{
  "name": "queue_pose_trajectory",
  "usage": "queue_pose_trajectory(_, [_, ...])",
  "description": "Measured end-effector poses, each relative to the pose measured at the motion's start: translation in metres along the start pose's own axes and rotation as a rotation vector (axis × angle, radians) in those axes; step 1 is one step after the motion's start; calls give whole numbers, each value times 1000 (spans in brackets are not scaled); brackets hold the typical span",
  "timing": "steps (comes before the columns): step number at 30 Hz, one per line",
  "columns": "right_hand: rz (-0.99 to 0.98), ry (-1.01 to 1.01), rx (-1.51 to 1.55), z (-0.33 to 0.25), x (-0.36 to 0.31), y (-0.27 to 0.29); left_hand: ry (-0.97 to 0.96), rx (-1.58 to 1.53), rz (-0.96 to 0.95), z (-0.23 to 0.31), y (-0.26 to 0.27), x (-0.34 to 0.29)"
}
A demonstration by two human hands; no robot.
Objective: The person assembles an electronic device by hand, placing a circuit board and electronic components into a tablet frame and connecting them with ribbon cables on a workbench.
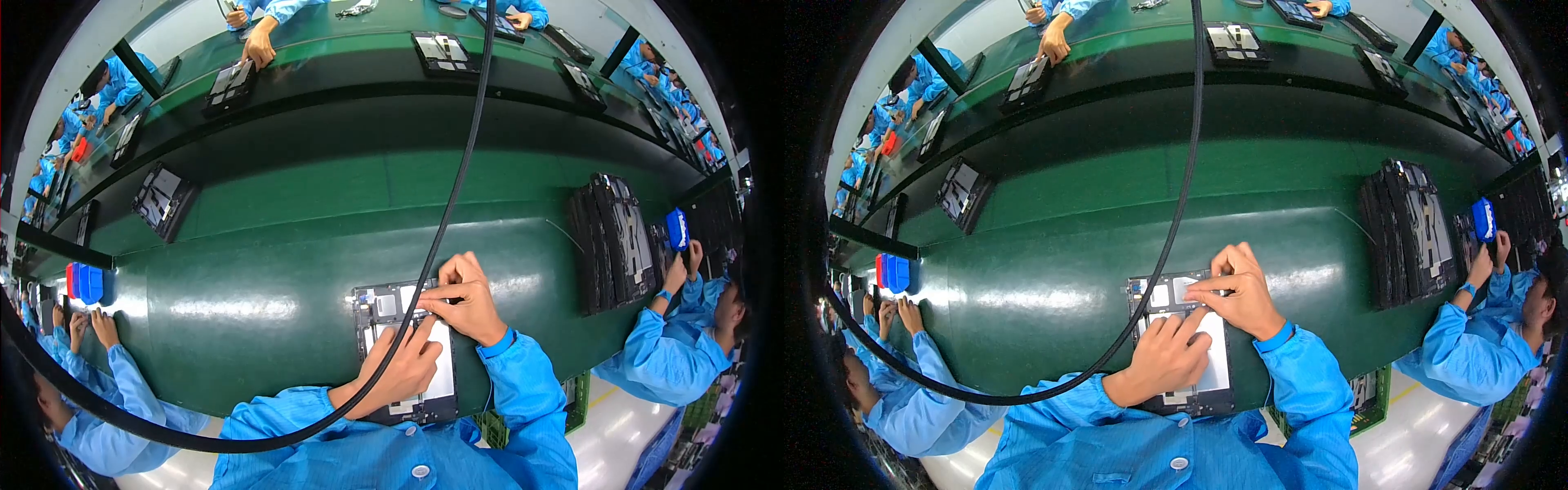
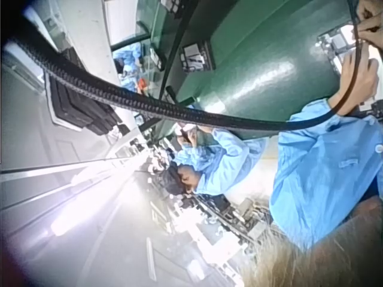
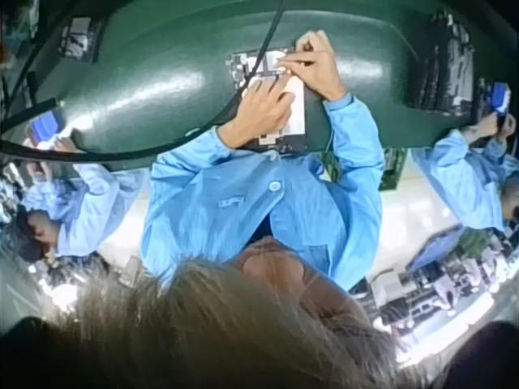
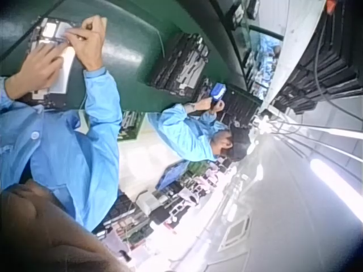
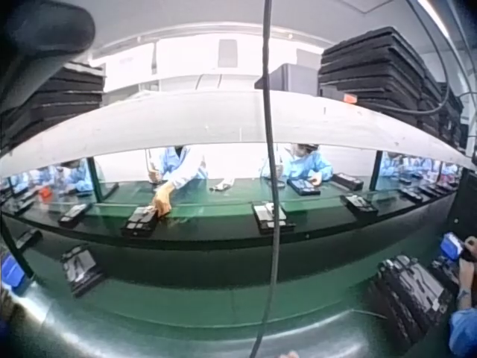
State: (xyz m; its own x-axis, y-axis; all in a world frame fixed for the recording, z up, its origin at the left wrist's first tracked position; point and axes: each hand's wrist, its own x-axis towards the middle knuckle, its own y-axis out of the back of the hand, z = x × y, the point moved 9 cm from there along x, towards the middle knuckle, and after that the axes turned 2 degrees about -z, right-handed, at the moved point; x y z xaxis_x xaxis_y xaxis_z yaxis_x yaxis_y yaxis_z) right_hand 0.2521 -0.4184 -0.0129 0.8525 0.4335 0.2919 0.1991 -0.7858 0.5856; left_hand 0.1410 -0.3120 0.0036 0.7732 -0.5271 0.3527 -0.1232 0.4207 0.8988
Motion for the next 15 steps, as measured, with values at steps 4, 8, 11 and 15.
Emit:
queue_pose_trajectory(4, [39, 27, 28, -1, -2, 5, -27, 14, -43, 5, -4, 6])
queue_pose_trajectory(8, [-208, -33, 176, 17, -6, -4, -22, -37, 9, 5, 0, 10])
queue_pose_trajectory(11, [-376, -39, 226, 7, -6, -3, 6, -83, 52, 1, -2, 8])
queue_pose_trajectory(15, [-395, -48, 354, 9, -12, 3, 13, -89, 8, 5, -6, 11])
